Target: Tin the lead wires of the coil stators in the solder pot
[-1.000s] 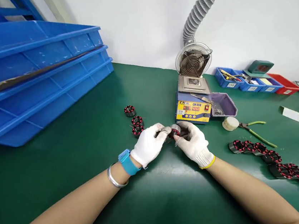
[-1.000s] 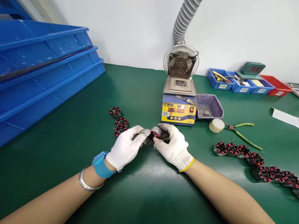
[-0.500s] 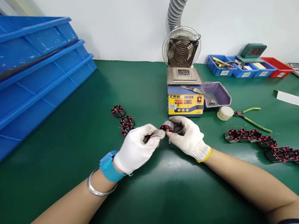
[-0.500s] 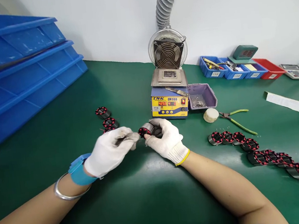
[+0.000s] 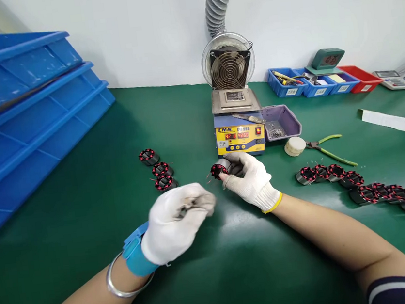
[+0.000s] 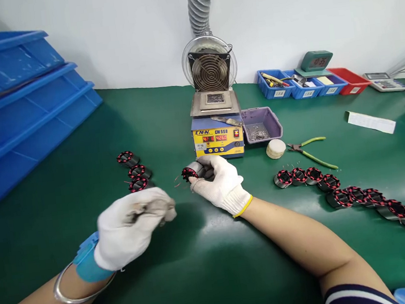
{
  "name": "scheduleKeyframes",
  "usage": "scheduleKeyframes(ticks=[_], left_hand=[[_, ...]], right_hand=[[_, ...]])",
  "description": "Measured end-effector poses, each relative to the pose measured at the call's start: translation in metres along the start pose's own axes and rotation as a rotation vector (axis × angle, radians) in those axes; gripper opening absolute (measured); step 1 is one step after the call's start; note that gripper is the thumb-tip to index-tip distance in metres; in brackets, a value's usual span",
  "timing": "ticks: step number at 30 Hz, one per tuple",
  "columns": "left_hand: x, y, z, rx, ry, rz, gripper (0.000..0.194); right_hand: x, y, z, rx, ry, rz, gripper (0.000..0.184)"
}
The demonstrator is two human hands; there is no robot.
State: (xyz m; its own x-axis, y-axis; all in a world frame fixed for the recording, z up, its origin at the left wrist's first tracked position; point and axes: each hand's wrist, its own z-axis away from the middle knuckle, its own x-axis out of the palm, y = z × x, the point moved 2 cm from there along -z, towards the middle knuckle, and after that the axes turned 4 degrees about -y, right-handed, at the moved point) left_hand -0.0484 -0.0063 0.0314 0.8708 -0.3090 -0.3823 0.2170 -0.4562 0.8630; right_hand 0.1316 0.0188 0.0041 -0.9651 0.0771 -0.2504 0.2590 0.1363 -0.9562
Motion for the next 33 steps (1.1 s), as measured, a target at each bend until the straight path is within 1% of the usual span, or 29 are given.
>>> scheduleKeyframes(ticks=[1,3,4,5,7,9,11,14,17,19,22,25,29,33], left_hand=[[-0.003,-0.002,0.003,-0.001,0.097,0.072,0.01],[-0.005,-0.013,0.006,-0.068,0.287,0.204,0.018],[-0.004,-0.02,0.006,-0.119,0.331,0.256,0.023],[-0.002,-0.026,0.005,-0.166,0.344,0.297,0.027],[0.004,-0.034,0.002,-0.215,0.314,0.338,0.032],[0.01,-0.037,-0.001,-0.238,0.223,0.314,0.033],[0.017,-0.036,-0.004,-0.267,0.107,0.284,0.034],[0.024,-0.035,-0.007,-0.319,-0.028,0.234,0.03],[0.028,-0.037,-0.009,-0.334,-0.084,0.162,0.027],[0.029,-0.04,-0.01,-0.335,-0.104,0.134,0.026],[0.029,-0.042,-0.01,-0.329,-0.117,0.127,0.025],[0.029,-0.042,-0.012,-0.326,-0.124,0.136,0.023],[0.028,-0.044,-0.014,-0.322,-0.149,0.116,0.023],[0.029,-0.046,-0.014,-0.307,-0.166,0.075,0.023]], right_hand=[[-0.001,0.0,-0.001,0.001,0.012,-0.015,0.044],[-0.004,-0.001,-0.003,0.005,0.032,-0.033,0.046],[-0.006,-0.002,-0.004,0.006,0.035,-0.037,0.046],[-0.007,-0.004,-0.004,0.005,0.034,-0.041,0.045],[-0.012,-0.009,-0.006,-0.012,0.02,-0.037,0.044],[-0.021,-0.017,-0.013,-0.041,0.023,0.012,0.044],[-0.033,-0.03,-0.026,-0.088,0.045,0.127,0.043],[-0.056,-0.058,-0.062,-0.193,0.072,0.43,0.042],[-0.074,-0.091,-0.109,-0.245,0.06,0.837,0.039],[-0.078,-0.11,-0.139,-0.254,0.031,1.086,0.038],[-0.073,-0.128,-0.173,-0.254,-0.026,1.382,0.039],[-0.061,-0.133,-0.192,-0.223,-0.068,1.547,0.039],[-0.05,-0.127,-0.204,-0.179,-0.104,1.617,0.043],[-0.045,-0.119,-0.21,-0.17,-0.121,1.65,0.046]])
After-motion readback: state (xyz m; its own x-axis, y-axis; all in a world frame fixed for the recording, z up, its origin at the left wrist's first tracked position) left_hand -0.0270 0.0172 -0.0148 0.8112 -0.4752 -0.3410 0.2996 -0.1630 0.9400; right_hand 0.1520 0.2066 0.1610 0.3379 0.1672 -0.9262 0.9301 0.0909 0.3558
